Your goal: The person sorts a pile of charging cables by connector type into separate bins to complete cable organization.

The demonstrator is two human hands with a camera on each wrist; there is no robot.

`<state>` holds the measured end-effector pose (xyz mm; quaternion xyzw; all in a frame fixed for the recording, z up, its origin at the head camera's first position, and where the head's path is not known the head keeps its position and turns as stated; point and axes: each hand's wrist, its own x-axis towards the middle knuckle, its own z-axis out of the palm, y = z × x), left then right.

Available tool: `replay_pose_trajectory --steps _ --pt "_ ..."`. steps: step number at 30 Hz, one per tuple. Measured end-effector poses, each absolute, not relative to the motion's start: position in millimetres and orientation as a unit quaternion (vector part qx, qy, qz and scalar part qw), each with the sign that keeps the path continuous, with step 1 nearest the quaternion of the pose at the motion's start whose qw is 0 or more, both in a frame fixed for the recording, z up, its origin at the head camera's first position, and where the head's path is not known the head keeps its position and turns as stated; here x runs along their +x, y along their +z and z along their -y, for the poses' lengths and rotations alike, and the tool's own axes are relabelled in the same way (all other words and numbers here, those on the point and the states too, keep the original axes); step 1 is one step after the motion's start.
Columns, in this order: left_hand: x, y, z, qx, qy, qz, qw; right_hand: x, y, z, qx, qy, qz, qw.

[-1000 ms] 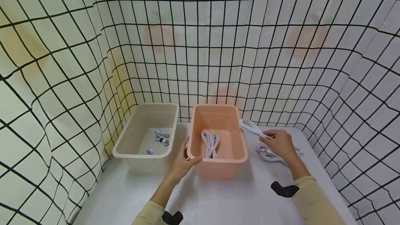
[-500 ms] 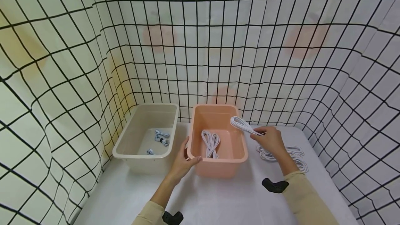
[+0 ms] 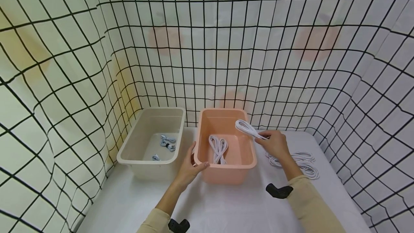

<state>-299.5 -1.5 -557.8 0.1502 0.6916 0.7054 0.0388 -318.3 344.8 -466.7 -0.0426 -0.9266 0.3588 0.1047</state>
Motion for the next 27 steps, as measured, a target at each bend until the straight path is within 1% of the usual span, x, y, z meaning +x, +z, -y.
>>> replay_pose_trajectory --steps 11,17,22,27 --pt "-297 -556 3 0.135 0.715 -0.684 0.056 -326 -465 -327 -0.045 0.336 0.935 0.109" --pt "-297 -555 3 0.138 0.717 -0.681 0.055 -334 -461 -318 -0.04 0.338 0.932 0.124" --pt "-297 -555 3 0.139 0.717 -0.68 0.057 -343 -458 -306 -0.047 0.366 0.921 0.128" --pt "-299 -556 3 0.139 0.718 -0.68 0.055 -352 -457 -296 -0.026 0.436 0.894 0.105"
